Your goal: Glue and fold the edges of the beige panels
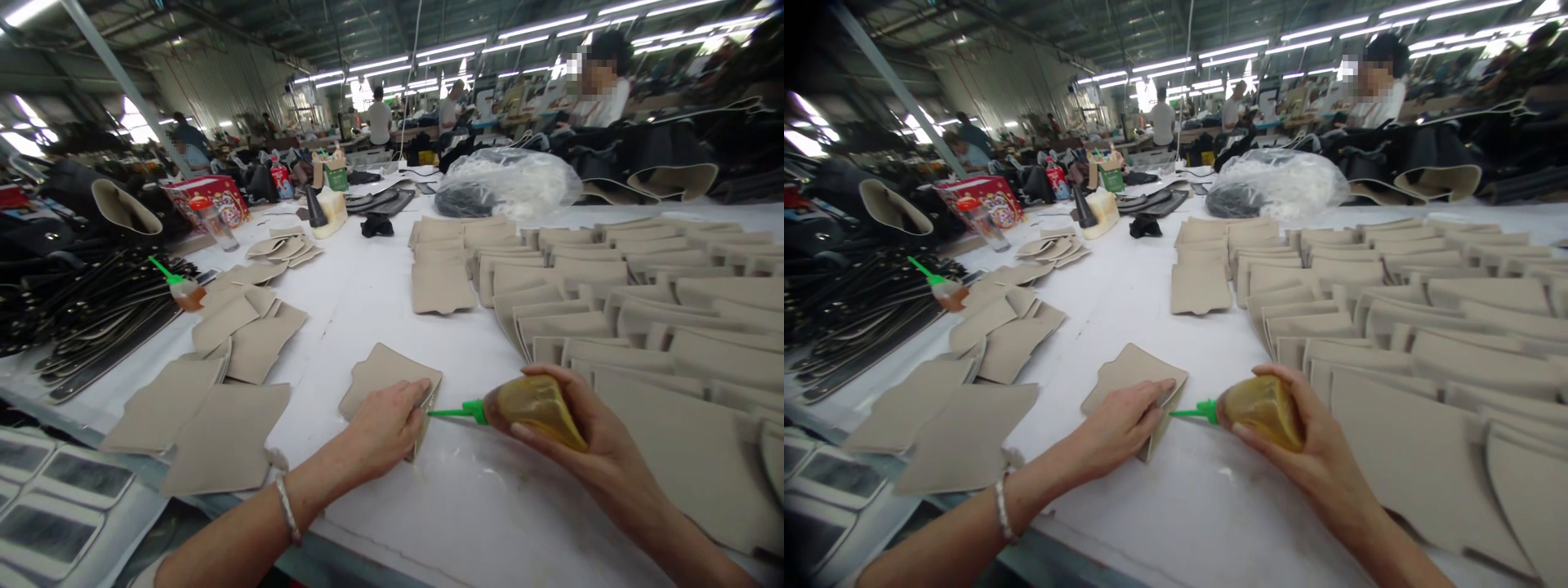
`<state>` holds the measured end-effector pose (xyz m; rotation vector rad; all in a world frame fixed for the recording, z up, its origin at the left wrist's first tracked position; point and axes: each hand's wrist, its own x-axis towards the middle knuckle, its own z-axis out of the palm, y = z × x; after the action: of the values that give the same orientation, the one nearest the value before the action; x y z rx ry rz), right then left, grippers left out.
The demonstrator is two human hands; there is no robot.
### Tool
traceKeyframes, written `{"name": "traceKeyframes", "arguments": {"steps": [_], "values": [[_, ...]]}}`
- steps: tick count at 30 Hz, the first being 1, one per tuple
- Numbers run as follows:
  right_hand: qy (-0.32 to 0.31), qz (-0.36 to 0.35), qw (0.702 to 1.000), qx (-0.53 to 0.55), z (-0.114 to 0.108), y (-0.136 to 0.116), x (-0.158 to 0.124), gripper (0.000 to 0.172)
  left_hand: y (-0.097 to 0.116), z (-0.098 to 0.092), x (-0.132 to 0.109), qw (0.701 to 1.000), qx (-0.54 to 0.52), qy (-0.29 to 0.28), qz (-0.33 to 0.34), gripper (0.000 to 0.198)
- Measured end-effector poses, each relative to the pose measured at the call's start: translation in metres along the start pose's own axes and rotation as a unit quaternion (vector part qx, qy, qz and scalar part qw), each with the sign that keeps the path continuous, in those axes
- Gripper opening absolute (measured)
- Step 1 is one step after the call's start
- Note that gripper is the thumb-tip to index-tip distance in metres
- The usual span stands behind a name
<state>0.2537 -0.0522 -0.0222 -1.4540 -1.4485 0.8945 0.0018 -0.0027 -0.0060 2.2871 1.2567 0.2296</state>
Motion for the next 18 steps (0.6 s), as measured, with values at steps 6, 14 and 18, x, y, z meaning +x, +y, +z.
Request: {"name": "traceKeyframes", "arguments": {"steps": [6, 14, 18], "values": [[-0.037, -0.003, 0.999, 0.023, 0.004, -0.002, -0.007, 0.055, 0.0, 0.0, 0.001, 1.0, 0.001, -0.002, 0.002, 0.045], [0.057, -0.035, 0.997, -0.042, 0.0, -0.007, 0.016, 0.056, 0.001, -0.002, 0.002, 1.0, -0.002, -0.01, -0.001, 0.044], [0.083, -0.068, 0.991, -0.081, 0.001, -0.008, 0.014, 0.052, 0.002, -0.001, 0.002, 1.0, -0.008, -0.007, 0.002, 0.043]]}}
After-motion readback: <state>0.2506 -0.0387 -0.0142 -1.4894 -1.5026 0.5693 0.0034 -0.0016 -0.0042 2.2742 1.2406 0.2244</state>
